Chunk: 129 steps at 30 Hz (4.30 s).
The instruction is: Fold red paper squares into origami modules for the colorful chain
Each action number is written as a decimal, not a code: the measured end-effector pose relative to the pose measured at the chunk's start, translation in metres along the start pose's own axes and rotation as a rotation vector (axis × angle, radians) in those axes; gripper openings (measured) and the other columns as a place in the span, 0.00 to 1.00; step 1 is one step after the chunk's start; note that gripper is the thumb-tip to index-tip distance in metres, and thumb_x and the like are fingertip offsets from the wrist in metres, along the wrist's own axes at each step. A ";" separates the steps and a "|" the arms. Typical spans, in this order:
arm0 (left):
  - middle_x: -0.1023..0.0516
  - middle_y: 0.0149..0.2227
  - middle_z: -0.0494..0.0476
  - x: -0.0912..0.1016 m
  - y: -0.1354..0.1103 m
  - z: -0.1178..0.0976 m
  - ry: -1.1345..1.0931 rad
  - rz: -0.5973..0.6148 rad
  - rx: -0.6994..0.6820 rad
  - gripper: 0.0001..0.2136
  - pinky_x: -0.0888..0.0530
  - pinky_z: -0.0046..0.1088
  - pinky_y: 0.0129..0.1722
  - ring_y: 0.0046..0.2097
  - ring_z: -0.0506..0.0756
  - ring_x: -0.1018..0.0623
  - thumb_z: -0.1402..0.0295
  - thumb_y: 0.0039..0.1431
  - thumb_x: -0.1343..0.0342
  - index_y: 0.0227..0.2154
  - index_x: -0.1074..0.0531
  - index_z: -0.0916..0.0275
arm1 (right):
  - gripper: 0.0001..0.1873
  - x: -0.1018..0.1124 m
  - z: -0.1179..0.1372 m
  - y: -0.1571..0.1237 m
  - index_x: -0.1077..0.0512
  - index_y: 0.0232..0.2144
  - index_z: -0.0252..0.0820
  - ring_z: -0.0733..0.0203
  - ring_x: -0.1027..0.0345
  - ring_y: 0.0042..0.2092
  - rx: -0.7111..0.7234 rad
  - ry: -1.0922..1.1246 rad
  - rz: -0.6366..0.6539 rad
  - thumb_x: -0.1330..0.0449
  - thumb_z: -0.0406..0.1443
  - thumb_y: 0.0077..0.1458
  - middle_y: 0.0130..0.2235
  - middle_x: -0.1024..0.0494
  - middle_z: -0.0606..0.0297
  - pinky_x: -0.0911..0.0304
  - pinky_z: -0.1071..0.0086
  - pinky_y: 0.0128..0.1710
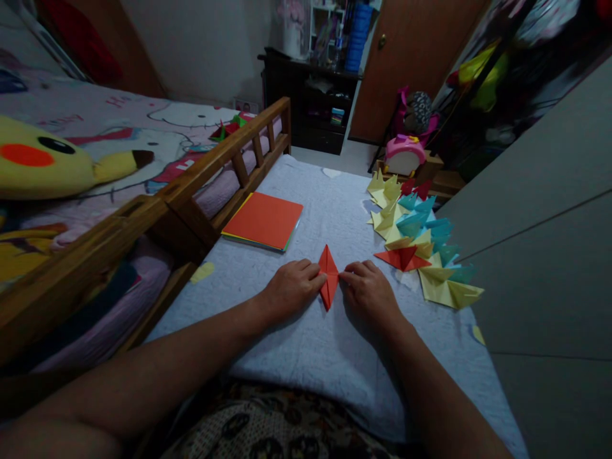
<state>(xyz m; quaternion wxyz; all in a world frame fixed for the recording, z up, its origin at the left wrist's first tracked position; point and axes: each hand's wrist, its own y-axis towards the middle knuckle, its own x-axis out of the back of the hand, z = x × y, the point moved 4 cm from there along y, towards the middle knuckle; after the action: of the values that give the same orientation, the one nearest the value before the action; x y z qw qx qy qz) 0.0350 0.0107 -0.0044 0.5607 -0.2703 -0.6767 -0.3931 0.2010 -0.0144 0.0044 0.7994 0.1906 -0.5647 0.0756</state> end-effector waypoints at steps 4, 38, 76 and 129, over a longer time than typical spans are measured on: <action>0.23 0.38 0.59 -0.001 0.002 0.004 -0.078 -0.027 0.047 0.07 0.30 0.35 0.39 0.41 0.58 0.27 0.71 0.68 0.47 0.41 0.24 0.62 | 0.08 -0.006 -0.005 0.003 0.25 0.33 0.42 0.52 0.35 0.41 -0.153 0.030 -0.089 0.44 0.34 0.63 0.37 0.26 0.56 0.39 0.60 0.43; 0.28 0.24 0.47 -0.017 0.014 0.023 -1.772 -0.043 0.657 0.10 0.35 0.21 0.20 0.20 0.45 0.33 0.69 0.53 0.41 0.39 0.29 0.65 | 0.22 0.004 0.012 0.007 0.26 0.51 0.43 0.48 0.38 0.54 0.128 0.269 -0.204 0.45 0.24 0.55 0.56 0.26 0.55 0.38 0.51 0.55; 0.20 0.34 0.55 -0.001 0.013 0.039 -0.628 0.025 0.364 0.06 0.30 0.29 0.40 0.38 0.55 0.23 0.75 0.60 0.42 0.35 0.21 0.62 | 0.12 -0.016 0.000 0.011 0.27 0.43 0.43 0.54 0.32 0.41 -0.162 0.387 -0.134 0.43 0.29 0.58 0.39 0.21 0.59 0.36 0.61 0.42; 0.26 0.40 0.54 0.008 0.006 0.018 -0.468 -0.187 0.316 0.06 0.28 0.33 0.41 0.39 0.55 0.26 0.74 0.63 0.45 0.39 0.36 0.59 | 0.05 -0.017 0.003 0.010 0.34 0.37 0.45 0.59 0.32 0.33 -0.294 0.546 -0.226 0.44 0.33 0.55 0.33 0.25 0.65 0.36 0.66 0.34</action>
<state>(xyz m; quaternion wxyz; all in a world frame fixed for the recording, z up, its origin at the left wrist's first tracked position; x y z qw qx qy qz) 0.0279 0.0280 0.0037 0.3859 -0.1994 -0.8625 -0.2597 0.1892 -0.0042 -0.0085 0.9435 0.1074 -0.3097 -0.0476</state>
